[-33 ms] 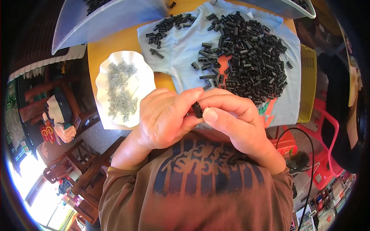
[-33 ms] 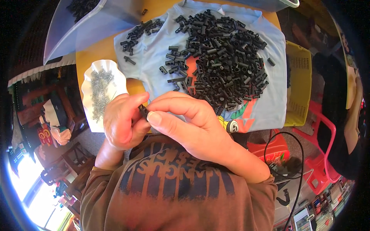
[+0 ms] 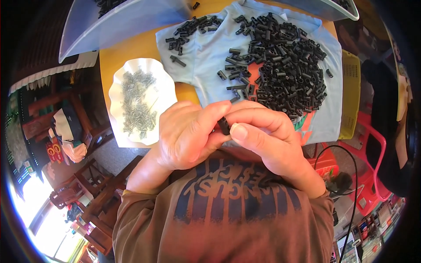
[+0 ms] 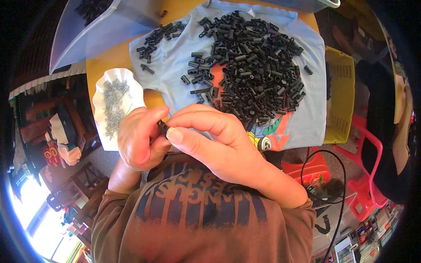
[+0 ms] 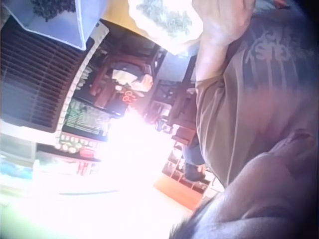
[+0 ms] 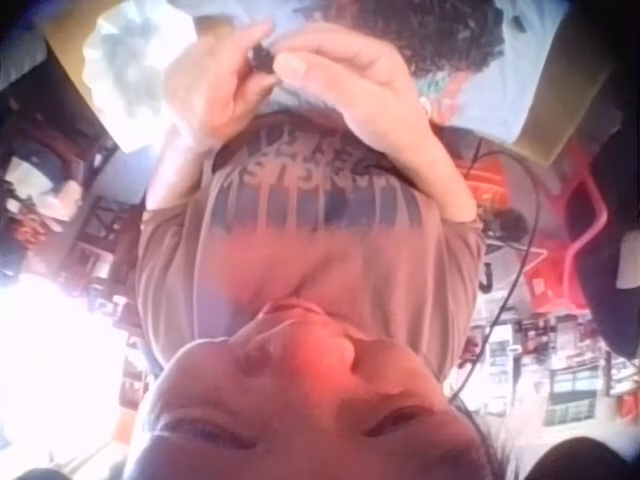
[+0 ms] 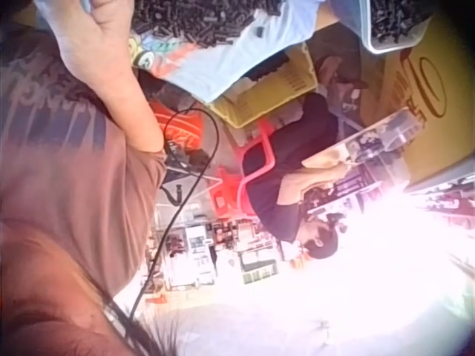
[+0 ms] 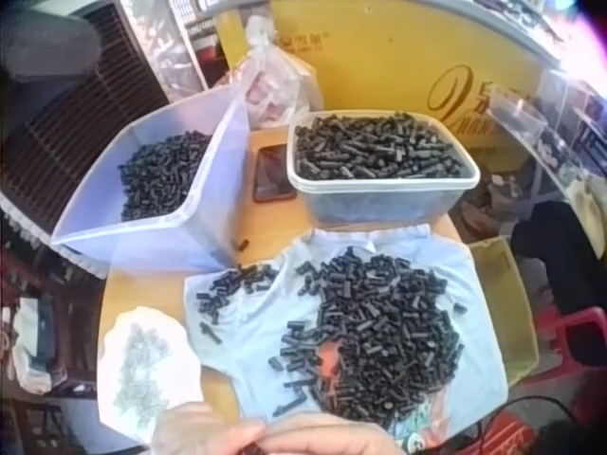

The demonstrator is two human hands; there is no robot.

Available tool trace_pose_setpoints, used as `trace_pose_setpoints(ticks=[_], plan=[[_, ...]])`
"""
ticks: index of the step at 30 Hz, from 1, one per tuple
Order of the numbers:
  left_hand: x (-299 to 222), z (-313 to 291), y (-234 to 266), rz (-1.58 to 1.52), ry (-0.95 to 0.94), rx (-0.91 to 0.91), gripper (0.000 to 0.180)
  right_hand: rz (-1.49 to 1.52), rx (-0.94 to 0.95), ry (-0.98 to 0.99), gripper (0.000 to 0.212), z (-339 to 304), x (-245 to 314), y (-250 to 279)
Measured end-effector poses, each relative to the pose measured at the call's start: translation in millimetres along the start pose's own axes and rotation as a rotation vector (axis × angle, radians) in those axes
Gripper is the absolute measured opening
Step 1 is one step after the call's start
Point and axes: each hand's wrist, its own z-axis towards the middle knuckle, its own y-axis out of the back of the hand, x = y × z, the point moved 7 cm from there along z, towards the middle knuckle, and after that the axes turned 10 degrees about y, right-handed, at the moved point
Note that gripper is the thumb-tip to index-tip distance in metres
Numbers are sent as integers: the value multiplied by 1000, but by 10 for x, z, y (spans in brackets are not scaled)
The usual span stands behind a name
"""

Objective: The person assembles plastic nozzle components by inserting small springs from a plate into the plastic pieces by hand and placing the assembled components onto a cloth.

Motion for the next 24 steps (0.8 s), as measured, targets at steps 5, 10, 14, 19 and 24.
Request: trace_pose_setpoints(ticks=[5, 10, 14, 19, 24], plan=[[-33, -33, -25, -21, -74, -29, 44, -31, 14, 12, 15, -9, 40, 2], [-71, -76, -24, -20, -161, -104, 45, 40, 20, 17, 14, -26, -5, 10], [-81, -93, -61, -24, -168, -112, 46, 250, -38, -64, 13, -34, -84, 9], [-79, -38, -64, 8, -55, -129, 44, 336, -36, -91, 13, -14, -114, -5], [-90, -18, -18, -40, -34, -95, 50, 349, -24, -123, 12, -9, -110, -27]])
